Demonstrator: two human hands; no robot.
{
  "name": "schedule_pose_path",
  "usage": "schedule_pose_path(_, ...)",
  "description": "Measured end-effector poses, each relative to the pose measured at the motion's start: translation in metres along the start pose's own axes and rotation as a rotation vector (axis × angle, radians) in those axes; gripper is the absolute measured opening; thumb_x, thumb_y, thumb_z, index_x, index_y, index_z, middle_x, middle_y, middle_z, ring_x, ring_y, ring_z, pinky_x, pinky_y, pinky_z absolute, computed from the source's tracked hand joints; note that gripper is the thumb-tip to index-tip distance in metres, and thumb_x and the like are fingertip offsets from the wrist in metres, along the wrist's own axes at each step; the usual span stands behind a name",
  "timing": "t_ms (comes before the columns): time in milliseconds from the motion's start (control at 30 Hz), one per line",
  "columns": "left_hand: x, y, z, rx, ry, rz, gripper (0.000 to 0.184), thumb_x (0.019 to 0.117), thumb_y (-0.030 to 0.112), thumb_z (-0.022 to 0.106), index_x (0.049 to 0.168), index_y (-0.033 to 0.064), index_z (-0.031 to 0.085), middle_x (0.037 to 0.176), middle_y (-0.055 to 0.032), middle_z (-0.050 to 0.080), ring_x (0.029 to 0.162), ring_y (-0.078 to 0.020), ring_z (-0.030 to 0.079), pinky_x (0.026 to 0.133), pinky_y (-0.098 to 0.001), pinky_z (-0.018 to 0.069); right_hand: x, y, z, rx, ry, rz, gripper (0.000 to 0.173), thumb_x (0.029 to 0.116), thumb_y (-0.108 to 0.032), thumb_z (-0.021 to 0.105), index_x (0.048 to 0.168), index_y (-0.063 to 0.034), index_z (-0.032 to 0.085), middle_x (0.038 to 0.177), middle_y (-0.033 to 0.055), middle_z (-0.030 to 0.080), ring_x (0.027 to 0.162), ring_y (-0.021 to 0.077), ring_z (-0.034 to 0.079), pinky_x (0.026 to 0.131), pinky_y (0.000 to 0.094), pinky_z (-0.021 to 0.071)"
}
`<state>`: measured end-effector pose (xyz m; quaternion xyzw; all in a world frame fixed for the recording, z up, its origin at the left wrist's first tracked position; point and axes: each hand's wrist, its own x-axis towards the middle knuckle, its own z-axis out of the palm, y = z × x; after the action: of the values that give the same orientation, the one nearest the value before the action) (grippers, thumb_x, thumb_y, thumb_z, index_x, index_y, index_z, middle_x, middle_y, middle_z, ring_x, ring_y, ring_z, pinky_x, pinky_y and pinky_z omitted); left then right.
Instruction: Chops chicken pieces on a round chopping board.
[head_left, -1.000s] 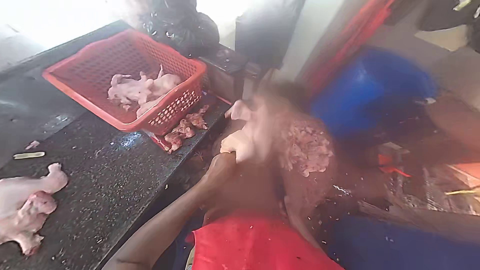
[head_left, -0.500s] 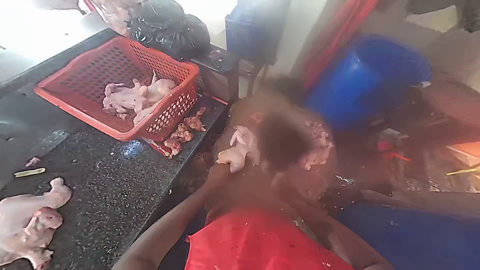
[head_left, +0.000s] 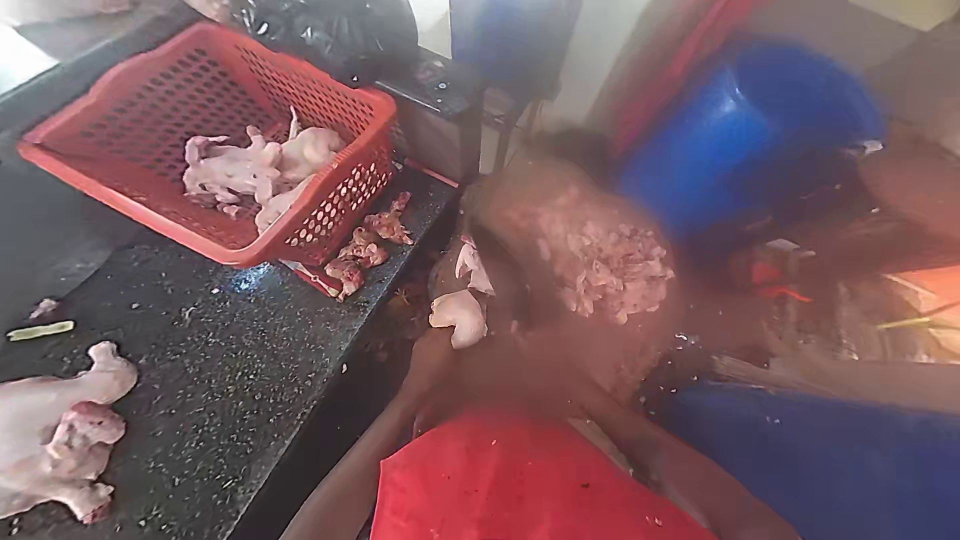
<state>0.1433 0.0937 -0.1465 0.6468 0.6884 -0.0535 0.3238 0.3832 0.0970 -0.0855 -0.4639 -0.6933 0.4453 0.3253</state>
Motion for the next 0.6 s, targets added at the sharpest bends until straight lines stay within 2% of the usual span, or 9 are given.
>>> schedule_pose_path(33, 0.0, 0.0, 0.0, 0.006, 0.003, 0.008, 0.035, 0.0981, 0.031, 0.061, 0.123, 0.0069, 0.069, 0.126, -0.0197, 0.068, 0.121, -0.0404, 0.063, 0.097, -0.0626, 0.051, -0.003, 0.015, -0.005, -0.123, -0.113, 0.092, 0.067, 0.1072, -0.056, 0.034, 0.124, 0.0021, 0.064, 0.102, 0.0139, 0.069, 0.09, 0.0173, 0.067, 0.085, 0.0361, 0.0575)
schedule_pose_path(67, -0.002, -0.001, -0.001, 0.011, 0.003, 0.02, 0.037, 0.0985, 0.032, 0.06, 0.124, 0.0067, 0.068, 0.127, -0.0197, 0.067, 0.122, -0.0403, 0.063, 0.098, -0.0626, 0.0507, -0.005, 0.023, -0.01, -0.198, -0.251, 0.258, 0.057, 0.1101, -0.044, 0.037, 0.128, 0.0029, 0.062, 0.108, 0.0175, 0.069, 0.098, 0.0222, 0.067, 0.093, 0.0408, 0.0547)
schedule_pose_path(100, -0.007, -0.003, -0.005, 0.008, -0.001, 0.03, 0.038, 0.0987, 0.034, 0.06, 0.126, 0.0073, 0.067, 0.128, -0.0193, 0.067, 0.122, -0.0397, 0.062, 0.099, -0.0628, 0.05, -0.005, 0.028, -0.013, -0.248, -0.394, 0.462, 0.054, 0.1119, -0.043, 0.034, 0.126, 0.0023, 0.059, 0.104, 0.0186, 0.065, 0.095, 0.0265, 0.064, 0.09, 0.046, 0.0519)
schedule_pose_path(167, -0.021, -0.014, -0.021, -0.05, -0.068, 0.038, 0.042, 0.0993, 0.039, 0.06, 0.127, 0.007, 0.067, 0.128, -0.0206, 0.067, 0.121, -0.0408, 0.063, 0.1, -0.0656, 0.0486, -0.015, 0.025, -0.017, -0.313, -0.512, 0.652, 0.058, 0.1119, -0.047, 0.03, 0.131, 0.0018, 0.055, 0.109, 0.024, 0.064, 0.1, 0.0352, 0.065, 0.092, 0.0547, 0.051)
schedule_pose_path(267, -0.054, -0.05, -0.031, -0.389, -0.255, 0.0, 0.043, 0.1013, 0.037, 0.06, 0.124, 0.0021, 0.067, 0.116, -0.0204, 0.07, 0.11, -0.0345, 0.067, 0.098, -0.0605, 0.0504, -0.053, 0.03, -0.017, -0.348, -0.478, 0.638, 0.055, 0.1118, -0.045, 0.032, 0.134, -0.0006, 0.054, 0.113, 0.0229, 0.065, 0.105, 0.0353, 0.066, 0.095, 0.0549, 0.0515)
schedule_pose_path(367, -0.077, -0.07, -0.02, -0.789, -0.258, -0.175, 0.031, 0.0989, 0.027, 0.063, 0.116, 0.0003, 0.066, 0.094, -0.0086, 0.071, 0.082, -0.0162, 0.067, 0.08, -0.0401, 0.0567, -0.073, 0.046, -0.031, -0.311, -0.342, 0.656, 0.053, 0.1114, -0.043, 0.036, 0.136, -0.0005, 0.057, 0.121, 0.023, 0.066, 0.114, 0.0345, 0.065, 0.102, 0.0542, 0.0492)
schedule_pose_path(500, -0.083, -0.045, -0.015, -0.915, -0.175, -0.102, 0.032, 0.1014, 0.031, 0.056, 0.117, 0.0045, 0.066, 0.089, -0.0019, 0.068, 0.075, -0.0108, 0.063, 0.073, -0.033, 0.0547, -0.056, 0.058, -0.048, -0.277, -0.074, 0.682, 0.054, 0.1117, -0.042, 0.034, 0.135, 0.0021, 0.055, 0.111, 0.0234, 0.067, 0.103, 0.0342, 0.067, 0.095, 0.0537, 0.0525)
schedule_pose_path(533, -0.082, -0.028, -0.018, -1.04, -0.178, -0.034, 0.033, 0.102, 0.028, 0.052, 0.123, 0.0053, 0.064, 0.093, -0.0012, 0.071, 0.077, -0.0103, 0.066, 0.071, -0.0304, 0.0561, -0.048, 0.057, -0.051, -0.236, -0.013, 0.659, 0.054, 0.1123, -0.041, 0.032, 0.136, 0.0021, 0.054, 0.106, 0.0217, 0.066, 0.095, 0.0319, 0.067, 0.089, 0.0514, 0.0541)
schedule_pose_path(600, -0.075, 0.008, -0.025, -1.327, -0.245, 0.1, 0.041, 0.1079, 0.023, 0.041, 0.141, 0.0033, 0.053, 0.114, -0.0102, 0.073, 0.088, -0.0191, 0.072, 0.075, -0.0346, 0.0611, -0.034, 0.043, -0.061, -0.116, 0.098, 0.543, 0.05, 0.1121, -0.036, 0.028, 0.13, 0.0022, 0.054, 0.086, 0.0108, 0.058, 0.072, 0.0207, 0.057, 0.07, 0.0411, 0.0534)
